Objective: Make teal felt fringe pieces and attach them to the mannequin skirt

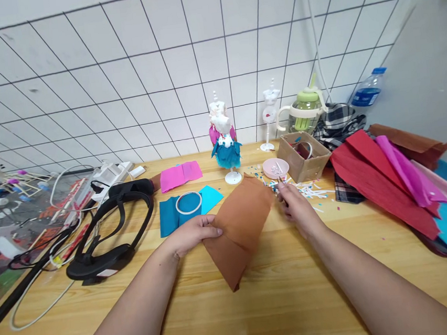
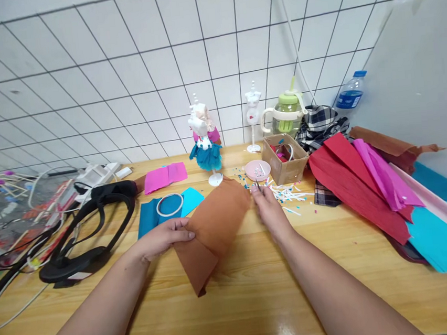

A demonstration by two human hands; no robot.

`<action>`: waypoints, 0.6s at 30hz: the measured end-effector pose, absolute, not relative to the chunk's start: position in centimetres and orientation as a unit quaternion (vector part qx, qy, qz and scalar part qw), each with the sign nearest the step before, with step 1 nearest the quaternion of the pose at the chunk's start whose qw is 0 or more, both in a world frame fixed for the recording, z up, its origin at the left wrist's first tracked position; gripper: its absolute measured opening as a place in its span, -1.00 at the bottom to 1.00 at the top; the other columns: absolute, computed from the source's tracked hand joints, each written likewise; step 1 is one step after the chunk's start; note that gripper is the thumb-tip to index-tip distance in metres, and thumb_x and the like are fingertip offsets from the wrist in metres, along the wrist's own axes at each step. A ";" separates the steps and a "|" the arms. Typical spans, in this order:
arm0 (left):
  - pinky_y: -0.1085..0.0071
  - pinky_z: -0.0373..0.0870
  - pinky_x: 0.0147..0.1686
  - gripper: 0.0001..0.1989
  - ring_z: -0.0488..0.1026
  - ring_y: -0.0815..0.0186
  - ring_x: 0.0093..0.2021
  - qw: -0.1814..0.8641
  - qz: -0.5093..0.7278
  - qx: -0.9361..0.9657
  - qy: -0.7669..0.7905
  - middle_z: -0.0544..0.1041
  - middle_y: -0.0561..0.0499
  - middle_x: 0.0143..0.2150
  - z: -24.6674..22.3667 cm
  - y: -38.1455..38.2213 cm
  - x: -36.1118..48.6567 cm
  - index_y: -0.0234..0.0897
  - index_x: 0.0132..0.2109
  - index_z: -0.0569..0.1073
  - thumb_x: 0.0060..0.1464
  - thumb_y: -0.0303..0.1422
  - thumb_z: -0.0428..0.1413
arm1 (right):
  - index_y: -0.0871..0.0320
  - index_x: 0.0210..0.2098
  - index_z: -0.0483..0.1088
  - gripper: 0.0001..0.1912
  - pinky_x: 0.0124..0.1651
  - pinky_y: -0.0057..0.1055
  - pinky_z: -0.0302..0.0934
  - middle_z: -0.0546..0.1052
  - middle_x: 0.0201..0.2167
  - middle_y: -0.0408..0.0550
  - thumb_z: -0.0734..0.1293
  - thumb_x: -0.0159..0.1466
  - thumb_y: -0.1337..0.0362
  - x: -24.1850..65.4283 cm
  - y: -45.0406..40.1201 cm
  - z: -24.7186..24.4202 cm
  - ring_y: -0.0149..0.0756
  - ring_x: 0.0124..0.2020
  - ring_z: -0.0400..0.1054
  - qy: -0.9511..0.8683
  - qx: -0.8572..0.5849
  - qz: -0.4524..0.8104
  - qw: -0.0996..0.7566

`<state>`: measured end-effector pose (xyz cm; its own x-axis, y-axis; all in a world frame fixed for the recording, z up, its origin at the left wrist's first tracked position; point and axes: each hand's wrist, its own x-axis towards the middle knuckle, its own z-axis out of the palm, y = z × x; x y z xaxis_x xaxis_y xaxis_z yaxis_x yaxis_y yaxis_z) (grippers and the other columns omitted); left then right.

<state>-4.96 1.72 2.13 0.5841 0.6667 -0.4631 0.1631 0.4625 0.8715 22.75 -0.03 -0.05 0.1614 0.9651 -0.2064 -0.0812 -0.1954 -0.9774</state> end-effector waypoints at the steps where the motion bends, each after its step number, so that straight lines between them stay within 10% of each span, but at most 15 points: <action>1: 0.47 0.44 -0.23 -0.73 0.58 0.27 -0.26 0.753 0.194 0.471 0.416 0.65 -0.07 -0.20 1.8 1.9 -5.0 -0.33 -0.17 0.58 -0.11 -0.42 0.28 | 0.06 -0.23 0.24 -0.53 -0.71 -0.56 -0.22 0.19 -0.62 -0.31 0.12 0.25 -0.21 23.1 -0.1 0.2 -0.55 -0.74 -0.09 -0.406 -0.582 0.516 0.480; 9: 0.44 0.48 -0.17 -0.56 0.58 0.21 -0.14 0.787 0.268 0.407 0.379 0.60 -0.15 -0.05 0.7 2.6 -5.2 -0.32 0.02 0.48 -0.08 -0.54 0.23 | 0.18 -0.49 0.27 -0.43 -0.67 -0.54 0.05 0.37 -0.67 -0.15 0.05 0.31 -0.18 23.2 -1.4 -0.1 -0.50 -0.72 0.15 -0.579 -0.564 0.574 0.136; 18: 0.42 0.49 -0.16 -0.54 0.57 0.20 -0.11 0.793 0.312 0.377 0.362 0.58 -0.13 -0.01 0.6 2.5 -4.9 -0.30 0.04 0.47 -0.06 -0.56 0.21 | 0.15 -0.43 0.23 -0.38 -0.66 -0.56 0.03 0.51 -0.64 -0.11 -0.01 0.27 -0.28 21.3 -2.2 -0.5 -0.48 -0.77 0.21 -0.560 -0.502 0.644 0.139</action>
